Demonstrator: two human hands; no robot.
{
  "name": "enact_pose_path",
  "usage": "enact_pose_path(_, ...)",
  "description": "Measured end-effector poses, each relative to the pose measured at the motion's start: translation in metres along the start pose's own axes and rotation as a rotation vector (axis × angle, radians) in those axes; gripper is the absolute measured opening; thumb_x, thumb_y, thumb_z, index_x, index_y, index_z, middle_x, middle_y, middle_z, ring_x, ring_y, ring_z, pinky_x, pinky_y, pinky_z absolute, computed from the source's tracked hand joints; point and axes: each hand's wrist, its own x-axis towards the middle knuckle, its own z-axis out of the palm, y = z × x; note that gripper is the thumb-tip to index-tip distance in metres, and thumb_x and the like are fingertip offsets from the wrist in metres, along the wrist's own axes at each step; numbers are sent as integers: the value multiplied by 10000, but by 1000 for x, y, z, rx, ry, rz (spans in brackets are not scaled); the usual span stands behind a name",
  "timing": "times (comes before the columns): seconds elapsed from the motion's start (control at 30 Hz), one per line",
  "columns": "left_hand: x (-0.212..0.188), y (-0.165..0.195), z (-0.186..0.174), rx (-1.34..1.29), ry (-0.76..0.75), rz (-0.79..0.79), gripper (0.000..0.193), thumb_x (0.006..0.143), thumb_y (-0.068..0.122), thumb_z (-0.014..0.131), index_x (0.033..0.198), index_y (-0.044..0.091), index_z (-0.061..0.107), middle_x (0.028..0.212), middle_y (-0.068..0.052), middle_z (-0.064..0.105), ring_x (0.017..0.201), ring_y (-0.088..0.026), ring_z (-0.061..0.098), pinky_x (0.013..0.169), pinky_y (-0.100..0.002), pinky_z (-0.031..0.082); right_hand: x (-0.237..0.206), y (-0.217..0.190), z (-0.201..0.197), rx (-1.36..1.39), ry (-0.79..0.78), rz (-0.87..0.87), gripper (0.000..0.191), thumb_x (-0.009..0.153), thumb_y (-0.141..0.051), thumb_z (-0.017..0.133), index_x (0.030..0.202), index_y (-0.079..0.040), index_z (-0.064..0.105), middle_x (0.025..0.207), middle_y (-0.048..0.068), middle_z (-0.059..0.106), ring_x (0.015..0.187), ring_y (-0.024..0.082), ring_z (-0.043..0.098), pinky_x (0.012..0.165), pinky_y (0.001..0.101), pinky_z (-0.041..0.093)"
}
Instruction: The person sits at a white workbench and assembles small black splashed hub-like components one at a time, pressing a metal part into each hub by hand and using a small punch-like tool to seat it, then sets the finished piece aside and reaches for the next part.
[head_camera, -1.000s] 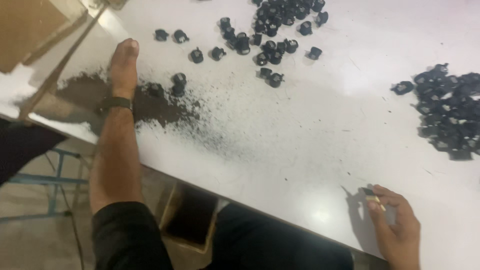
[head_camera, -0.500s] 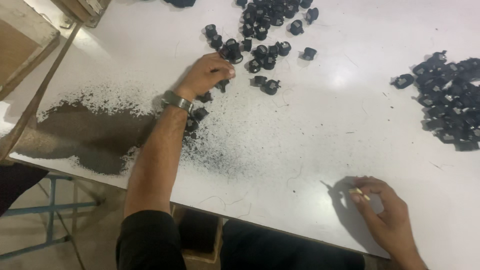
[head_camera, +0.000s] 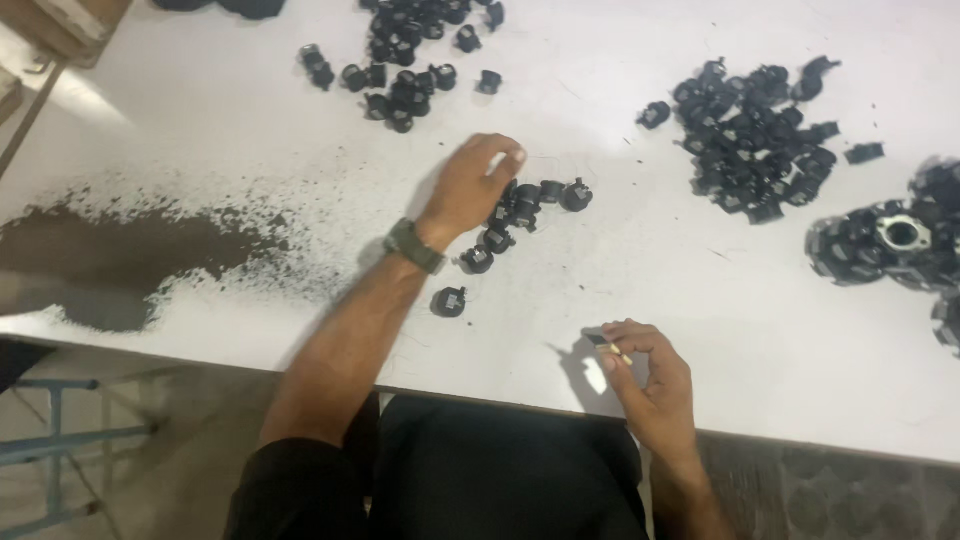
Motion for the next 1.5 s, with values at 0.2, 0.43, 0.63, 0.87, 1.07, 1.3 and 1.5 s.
enact_pose_path(0.2, -69, 79, -71, 636, -1135, -271, 586, 900, 425, 715, 1357, 93, 558, 1159, -117, 603, 952, -229, 618, 788, -396, 533, -26, 22, -30, 5, 217, 55, 146, 965, 0, 686, 1068, -53, 596, 1083, 79, 640, 1172, 212, 621, 1137, 413, 462)
enact_pose_path(0.43, -87, 100, -58, 452, -945, -164, 292, 941, 237, 678, 1209, 123, 646, 1043, -63, 659, 894, -194, 626, 755, -343, 532, -20, 8, -12, -197, 108, -41, 177, 937, -6, 652, 1091, -86, 621, 1123, 43, 639, 1074, 130, 629, 1192, 486, 429)
enact_pose_path(0.63, -142, 122, -2, 79, -618, -346, 406, 854, 370, 766, 1113, 77, 656, 972, -47, 692, 914, -189, 623, 804, -372, 516, -18, -22, 10, -660, -115, -223, 392, 776, -121, 782, 1148, -89, 663, 1178, 109, 575, 1228, 327, 537, 1149, 629, 305)
enact_pose_path(0.87, -174, 125, -1, 186, -318, -46, 504, 817, 390, 841, 1111, 12, 683, 1291, -158, 575, 1213, -322, 511, 980, -484, 460, -12, -29, 28, -720, -132, -182, 468, 813, -218, 850, 1225, -94, 664, 1185, 84, 568, 1257, 295, 527, 1198, 654, 255)
enact_pose_path(1.07, -172, 118, -11, 345, -346, 244, 417, 880, 207, 747, 1282, 102, 716, 1406, -147, 550, 1327, -319, 492, 1056, -460, 453, -17, -27, 29, -742, -110, -190, 448, 802, -248, 861, 1152, -67, 649, 1172, 122, 555, 1196, 335, 517, 1176, 658, 263)
enact_pose_path(1.3, -181, 109, 0, 377, -285, 379, 201, 951, 168, 761, 1127, 85, 713, 1399, -83, 615, 1379, -271, 507, 1122, -474, 447, -17, -29, 33, -814, -70, -158, 407, 776, -274, 879, 1092, -86, 704, 1105, 83, 562, 1147, 315, 524, 1179, 676, 257)
enact_pose_path(1.5, -200, 107, 9, 276, -207, 182, 142, 930, 180, 777, 1026, 99, 710, 1349, -93, 607, 1351, -276, 506, 1144, -514, 406, -33, -18, 29, -695, 14, -288, 404, 776, -229, 867, 1113, -72, 709, 1065, 90, 592, 1124, 302, 563, 1183, 657, 227)
